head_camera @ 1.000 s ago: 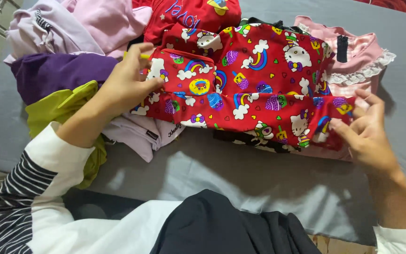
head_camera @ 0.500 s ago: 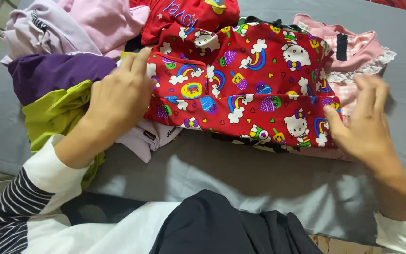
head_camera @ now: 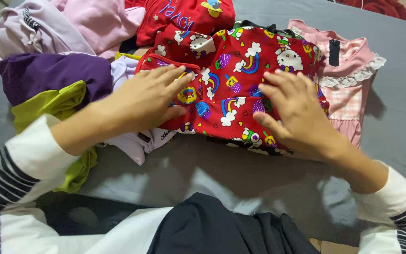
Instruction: Folding various pieces of clothing on a flat surface and stacking them.
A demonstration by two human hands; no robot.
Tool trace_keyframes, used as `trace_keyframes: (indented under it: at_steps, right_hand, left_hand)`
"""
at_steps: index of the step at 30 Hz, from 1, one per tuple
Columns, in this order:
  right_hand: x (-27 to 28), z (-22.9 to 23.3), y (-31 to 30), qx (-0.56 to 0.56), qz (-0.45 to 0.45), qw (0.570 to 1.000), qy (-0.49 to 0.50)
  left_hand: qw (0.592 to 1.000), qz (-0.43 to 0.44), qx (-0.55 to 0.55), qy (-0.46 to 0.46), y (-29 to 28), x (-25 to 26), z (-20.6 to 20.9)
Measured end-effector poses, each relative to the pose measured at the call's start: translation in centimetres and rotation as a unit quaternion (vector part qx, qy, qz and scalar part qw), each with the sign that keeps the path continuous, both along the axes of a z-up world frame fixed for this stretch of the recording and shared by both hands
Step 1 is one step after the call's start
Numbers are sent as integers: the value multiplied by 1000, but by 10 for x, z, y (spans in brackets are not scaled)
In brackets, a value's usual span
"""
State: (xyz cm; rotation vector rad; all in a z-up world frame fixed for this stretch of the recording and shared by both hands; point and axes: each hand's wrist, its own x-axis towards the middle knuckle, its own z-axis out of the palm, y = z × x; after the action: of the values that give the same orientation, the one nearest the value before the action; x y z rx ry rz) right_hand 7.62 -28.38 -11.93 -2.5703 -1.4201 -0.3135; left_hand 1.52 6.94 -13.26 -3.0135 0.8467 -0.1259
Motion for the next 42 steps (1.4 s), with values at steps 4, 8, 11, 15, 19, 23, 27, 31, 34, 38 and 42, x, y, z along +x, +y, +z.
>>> trace_keyframes:
  at_steps: [4,8,11,15,19,23,27,31,34,38,42]
  right_hand:
    - [36,25,23,67,52,996,-23]
    - [78,32,63,92,63,994,-8]
    - [106,17,93,65,73,995,7]
    - [119,-1,121,-31,35,998,-39]
    - [118,2,136,-28,-12,999,8]
    - [121,20,143,-59,-46,993,95]
    - [106,44,143,40,41,950,306]
    - [84,60,142,107,131,933,316]
    - [95,42,135,135,181,953,204]
    - [105,37,111,96,141,973,155]
    - [124,26,71,55,70,993,74]
  left_hand:
    - [994,52,23,89,-10,29,58]
    - [995,77,-2,65,0,91,48]
    - [997,60,-44,17,10,122,22]
    - [991,95,-89,12,15,128,10]
    - [977,-54,-197,-64,31,126,9]
    - [937,-127,-319,-56,42,114,26]
    - [915,-126,-377,75,47,111,29]
    - [895,-7,-389,217,32,100,47]
    - [938,81,-258,217,31,102,47]
    - [953,-29,-292,73,55,128,10]
    - [947,-89,-299,-79,58,126,21]
